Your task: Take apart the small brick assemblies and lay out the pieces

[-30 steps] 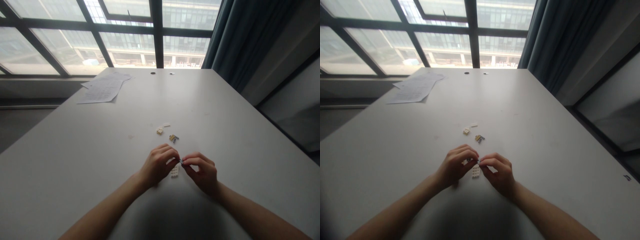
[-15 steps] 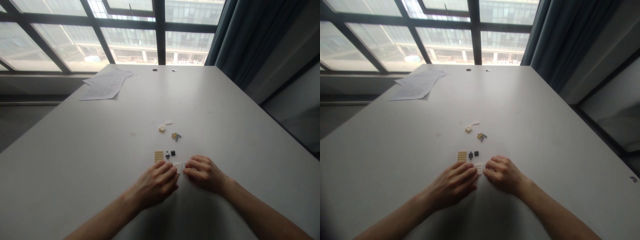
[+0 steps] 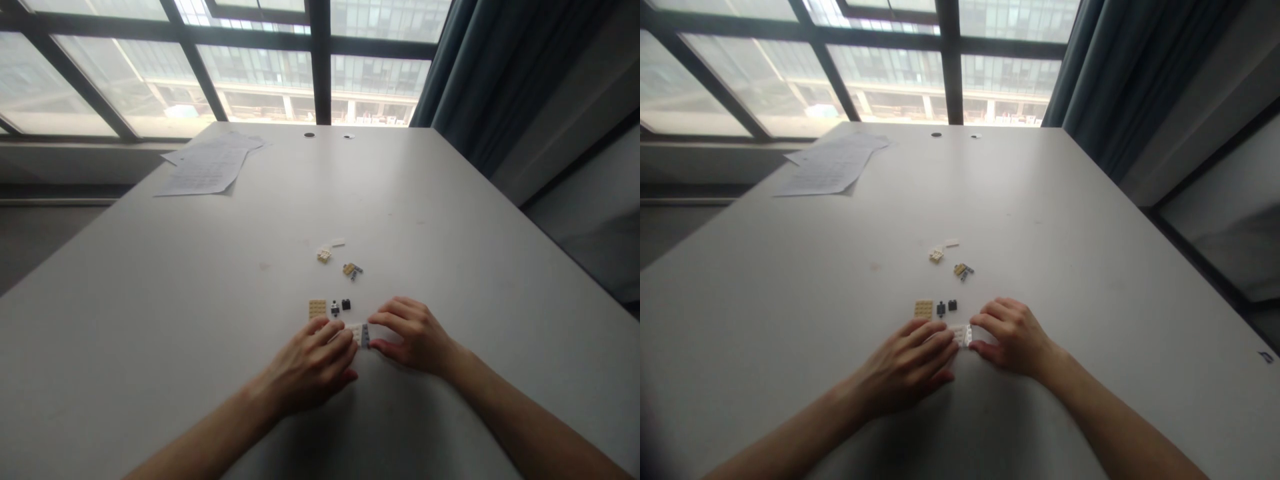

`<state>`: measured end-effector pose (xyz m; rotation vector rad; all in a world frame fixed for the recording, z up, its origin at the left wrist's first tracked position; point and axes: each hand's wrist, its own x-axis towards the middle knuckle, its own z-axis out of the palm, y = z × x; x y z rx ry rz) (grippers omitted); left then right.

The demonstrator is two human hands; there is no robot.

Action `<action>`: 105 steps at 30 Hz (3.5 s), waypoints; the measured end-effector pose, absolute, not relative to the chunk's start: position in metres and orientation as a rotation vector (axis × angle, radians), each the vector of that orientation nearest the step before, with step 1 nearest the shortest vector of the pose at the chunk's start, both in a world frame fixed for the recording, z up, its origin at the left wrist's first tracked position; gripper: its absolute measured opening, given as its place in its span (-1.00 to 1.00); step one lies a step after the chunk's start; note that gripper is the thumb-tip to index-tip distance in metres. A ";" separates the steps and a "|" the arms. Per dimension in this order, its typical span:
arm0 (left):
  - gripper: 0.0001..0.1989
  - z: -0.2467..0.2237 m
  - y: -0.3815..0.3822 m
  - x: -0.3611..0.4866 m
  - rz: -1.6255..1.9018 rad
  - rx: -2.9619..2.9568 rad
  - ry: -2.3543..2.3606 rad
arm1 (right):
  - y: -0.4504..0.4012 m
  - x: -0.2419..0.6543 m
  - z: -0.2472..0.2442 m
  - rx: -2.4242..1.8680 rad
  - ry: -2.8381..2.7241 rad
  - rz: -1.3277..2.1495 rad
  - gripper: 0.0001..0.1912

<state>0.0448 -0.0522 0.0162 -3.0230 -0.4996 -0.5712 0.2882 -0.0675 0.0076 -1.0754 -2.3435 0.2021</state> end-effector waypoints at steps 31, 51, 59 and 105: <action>-0.76 0.022 -0.049 0.045 -0.675 -2.990 -0.561 | -0.069 0.280 0.003 -1.190 -2.284 0.406 -0.65; -0.83 0.018 0.055 0.094 -0.552 -2.956 -1.406 | -0.064 0.277 0.002 -1.328 -2.036 0.493 -0.83; -0.83 0.021 0.055 0.077 -0.722 -2.928 -1.496 | -0.063 0.277 0.002 -1.352 -1.979 0.560 -0.83; -0.76 0.040 -0.036 0.088 -1.384 -3.317 -1.823 | -0.073 0.265 0.004 -1.089 -1.704 0.422 -0.92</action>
